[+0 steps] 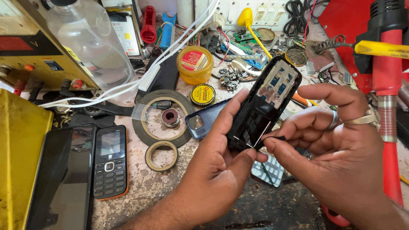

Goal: The person repairs a feature phone at a cluttered workbench. They cut a piece of black tape-like material with scissors, fit the cut piece into the phone's front frame over the screen opening, press and align it into place, then handle the phone body and keypad while continuing the repair.

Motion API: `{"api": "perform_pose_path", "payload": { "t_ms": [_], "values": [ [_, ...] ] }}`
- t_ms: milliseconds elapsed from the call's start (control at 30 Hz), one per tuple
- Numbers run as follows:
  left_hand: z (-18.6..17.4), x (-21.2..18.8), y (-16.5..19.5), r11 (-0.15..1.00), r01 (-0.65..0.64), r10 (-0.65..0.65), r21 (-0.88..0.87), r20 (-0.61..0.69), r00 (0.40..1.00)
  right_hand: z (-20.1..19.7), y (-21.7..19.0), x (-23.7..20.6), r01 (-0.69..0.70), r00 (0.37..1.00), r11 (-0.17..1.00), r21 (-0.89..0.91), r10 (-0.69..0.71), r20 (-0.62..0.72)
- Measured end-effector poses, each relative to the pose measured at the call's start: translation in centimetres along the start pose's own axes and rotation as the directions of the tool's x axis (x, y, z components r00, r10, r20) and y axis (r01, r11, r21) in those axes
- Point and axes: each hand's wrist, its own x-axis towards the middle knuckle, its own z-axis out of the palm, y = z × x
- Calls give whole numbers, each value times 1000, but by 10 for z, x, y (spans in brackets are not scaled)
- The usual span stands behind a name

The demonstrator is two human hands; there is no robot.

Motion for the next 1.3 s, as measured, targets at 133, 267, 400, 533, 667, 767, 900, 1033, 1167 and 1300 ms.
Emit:
{"api": "perform_pose_path", "payload": {
  "t_ms": [133, 267, 400, 533, 667, 767, 900, 1033, 1167, 1300],
  "values": [
    [0, 0, 0, 1000, 0, 0, 4, -4, 1000, 0, 0, 0, 2, 1000, 1000, -17, -2, -6],
    [1, 0, 0, 1000, -7, 7, -8, -4, 1000, 0, 0, 0, 5, 1000, 1000, -5, -5, -5],
    [0, 0, -1, 1000, -9, 9, -25, -5, 1000, 0, 0, 0, 10, 1000, 1000, -2, -10, -6],
    [0, 0, -2, 1000, -17, 17, -14, -10, 1000, 1, -1, 0, 14, 1000, 1000, -6, -14, 1],
    [0, 0, -2, 1000, 1, -1, -7, -17, 1000, 1, 0, 0, 17, 1000, 1000, 0, -17, 2],
    [1, 1, -1, 1000, -1, 1, -1, -27, 1000, 1, 0, 0, -22, 1000, 999, -27, 21, -15],
    [1, 2, 2, 999, 15, -14, 33, -31, 999, 2, 1, 1, 15, 1000, 1000, 8, -15, -1],
    [1, 1, 3, 999, 36, -35, 28, -30, 999, 4, 2, 1, 23, 1000, 1000, 21, -23, -1],
    [1, 2, 2, 1000, 18, -17, 15, -32, 999, 4, 2, 0, -15, 1000, 1000, 0, 15, -18],
    [1, 2, 2, 999, 14, -12, 31, -47, 999, 3, 3, 0, -17, 1000, 1000, 25, 17, 1]
  ]
}}
